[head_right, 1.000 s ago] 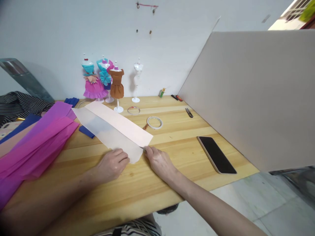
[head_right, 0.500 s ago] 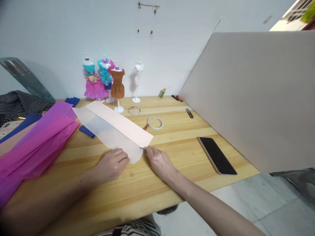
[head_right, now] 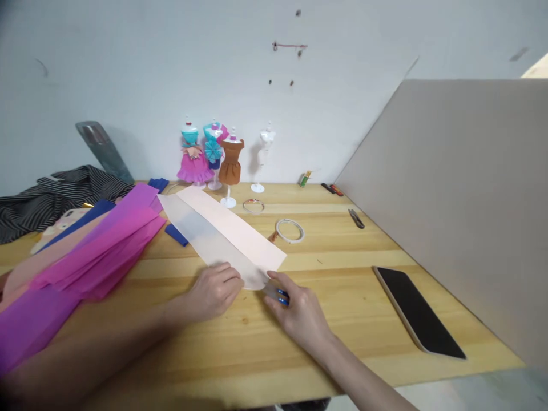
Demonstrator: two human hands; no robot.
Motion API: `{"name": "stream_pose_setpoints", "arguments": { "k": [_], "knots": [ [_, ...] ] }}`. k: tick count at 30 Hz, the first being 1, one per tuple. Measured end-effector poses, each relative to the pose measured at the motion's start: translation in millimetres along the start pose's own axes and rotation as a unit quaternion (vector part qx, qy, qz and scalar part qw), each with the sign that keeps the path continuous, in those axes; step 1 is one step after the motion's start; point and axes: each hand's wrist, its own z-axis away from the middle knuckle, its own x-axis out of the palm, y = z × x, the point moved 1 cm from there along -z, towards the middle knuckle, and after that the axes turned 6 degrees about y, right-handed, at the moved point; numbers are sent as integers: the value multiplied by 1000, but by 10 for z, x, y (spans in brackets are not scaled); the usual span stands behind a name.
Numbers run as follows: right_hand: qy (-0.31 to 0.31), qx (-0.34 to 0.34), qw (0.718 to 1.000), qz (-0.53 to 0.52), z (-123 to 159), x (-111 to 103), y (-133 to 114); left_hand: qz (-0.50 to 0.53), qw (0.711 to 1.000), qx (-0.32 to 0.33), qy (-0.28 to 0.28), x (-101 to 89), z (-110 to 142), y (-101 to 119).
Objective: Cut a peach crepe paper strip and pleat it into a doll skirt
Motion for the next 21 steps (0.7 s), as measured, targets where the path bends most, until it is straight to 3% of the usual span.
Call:
{"name": "stream_pose_setpoints", "arguments": {
  "k": [5,9,15,18,21],
  "knots": [
    [-17,-58,998,-15,-179,235,-210,46,997,-59,27,-38,-52,-13],
    [10,-69,997,-35,-380,264,-254,84,991,-89,47,-223,-71,-174],
    [96,40,980,-172,-572,102,-169,-42,992,-117,10,-462,60,-851],
    [117,59,969,-211,-635,6,-170,-132,975,-177,-39,-474,103,-1254],
    [124,72,959,-244,-718,-74,-170,-147,969,-195,-47,-516,66,-1605]
  ]
}}
